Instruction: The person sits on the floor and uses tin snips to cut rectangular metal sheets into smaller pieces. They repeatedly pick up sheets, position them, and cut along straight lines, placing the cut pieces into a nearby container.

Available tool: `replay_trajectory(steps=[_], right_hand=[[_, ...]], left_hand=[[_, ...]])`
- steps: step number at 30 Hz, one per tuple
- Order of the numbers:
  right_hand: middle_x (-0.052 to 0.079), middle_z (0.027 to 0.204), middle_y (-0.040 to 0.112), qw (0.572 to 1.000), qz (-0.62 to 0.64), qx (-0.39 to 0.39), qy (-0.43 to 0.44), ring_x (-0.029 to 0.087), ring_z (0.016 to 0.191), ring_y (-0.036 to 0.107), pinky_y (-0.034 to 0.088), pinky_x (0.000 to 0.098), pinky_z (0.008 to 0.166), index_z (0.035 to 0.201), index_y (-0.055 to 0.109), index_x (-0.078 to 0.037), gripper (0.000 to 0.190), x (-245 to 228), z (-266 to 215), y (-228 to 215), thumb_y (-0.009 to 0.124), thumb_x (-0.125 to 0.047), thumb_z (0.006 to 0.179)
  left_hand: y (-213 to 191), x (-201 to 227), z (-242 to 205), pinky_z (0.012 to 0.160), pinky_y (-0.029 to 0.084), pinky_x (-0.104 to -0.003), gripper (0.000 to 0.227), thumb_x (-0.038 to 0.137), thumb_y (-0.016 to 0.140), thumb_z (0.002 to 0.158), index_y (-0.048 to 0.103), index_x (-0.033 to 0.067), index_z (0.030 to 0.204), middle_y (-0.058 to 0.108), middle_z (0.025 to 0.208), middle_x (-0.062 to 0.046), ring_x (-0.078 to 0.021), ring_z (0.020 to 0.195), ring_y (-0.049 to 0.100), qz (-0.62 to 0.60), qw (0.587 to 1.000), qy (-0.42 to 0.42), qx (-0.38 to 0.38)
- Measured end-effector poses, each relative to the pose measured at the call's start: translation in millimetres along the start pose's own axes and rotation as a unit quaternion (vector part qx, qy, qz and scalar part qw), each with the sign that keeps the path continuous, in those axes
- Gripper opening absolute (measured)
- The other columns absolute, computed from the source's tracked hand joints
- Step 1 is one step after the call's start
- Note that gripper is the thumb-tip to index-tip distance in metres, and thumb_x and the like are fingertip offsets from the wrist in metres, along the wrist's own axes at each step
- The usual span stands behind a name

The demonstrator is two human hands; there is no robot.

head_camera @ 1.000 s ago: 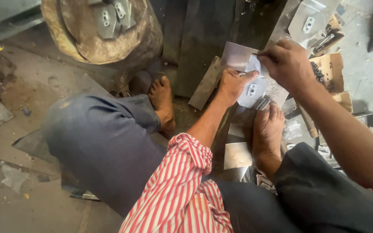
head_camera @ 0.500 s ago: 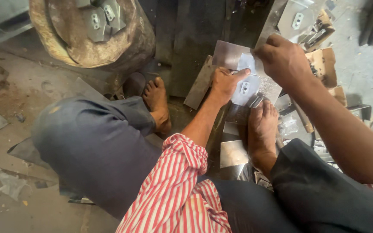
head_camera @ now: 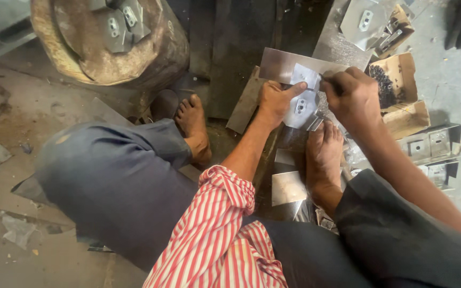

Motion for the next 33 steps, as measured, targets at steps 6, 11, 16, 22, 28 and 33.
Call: replay_trajectory(steps=[6,11,16,22,28,33], right_hand=[[0.015,0.09,0.068,0.998,0.007,-0.053,-0.019,0.031,0.075,0.068,0.056,0.0389,0.069,0.099,0.076,-0.001,0.007,-1,-8,-6,0.079,-0.003,0.093],[0.016,0.088,0.067,1.0,0.011,0.012,0.016,0.032,0.074,0.066,0.054,0.0403,0.068,0.103,0.076,0.0,0.007,0,0,-8,0.08,-0.004,0.098],[0.016,0.085,0.066,0.994,0.01,-0.111,0.001,0.035,0.071,0.066,0.053,0.0431,0.066,0.092,0.076,-0.002,0.003,-11,-22,11,0.076,-0.006,0.091],[0.017,0.107,0.07,0.996,0.019,-0.013,0.086,0.034,0.089,0.07,0.056,0.0432,0.081,0.12,0.063,-0.002,0.011,4,-21,2,0.064,-0.009,0.112],[0.018,0.1,0.07,0.998,0.009,-0.025,0.057,0.038,0.094,0.067,0.053,0.0451,0.078,0.13,0.06,0.002,0.057,-13,2,18,0.085,-0.024,0.085],[0.013,0.104,0.072,0.998,0.022,-0.005,0.056,0.034,0.095,0.069,0.055,0.0427,0.081,0.13,0.066,-0.008,0.05,-12,5,37,0.083,-0.019,0.084]], left_hand=[[3,6,-2,0.046,0.043,-0.029,0.027,0.01,0.089,0.072,0.064,0.0096,0.062,0.064,0.064,0.004,-0.0074,0.052,0.055,-0.078,0.996,-0.017,-0.047],[3,3,-3,0.051,0.043,-0.028,0.021,0.01,0.09,0.078,0.071,-0.0001,0.073,0.067,0.072,0.0,-0.0091,0.057,0.056,-0.058,0.996,0.003,-0.062],[3,2,-1,0.059,0.051,-0.028,0.017,0.009,0.088,0.079,0.075,-0.0008,0.085,0.072,0.08,-0.001,-0.0102,0.065,0.063,-0.078,0.994,0.009,-0.077],[2,1,4,0.067,0.054,-0.031,0.022,0.011,0.086,0.078,0.076,-0.0013,0.093,0.073,0.088,-0.005,-0.0142,0.073,0.065,-0.094,0.991,-0.027,-0.092],[-37,26,33,0.075,0.056,-0.035,0.021,0.013,0.078,0.091,0.073,-0.0043,0.102,0.074,0.1,-0.01,-0.0205,0.085,0.067,-0.193,0.981,0.002,0.025],[-49,36,36,0.076,0.06,-0.039,0.019,0.009,0.075,0.092,0.069,-0.0012,0.106,0.072,0.101,-0.009,-0.0218,0.089,0.068,-0.241,0.97,-0.012,0.039]])
Point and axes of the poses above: each hand's wrist, its own z-axis towards the middle knuckle, its own y-axis out of the palm, x = y × z, the point moved 6 cm from there along z, towards the middle knuckle
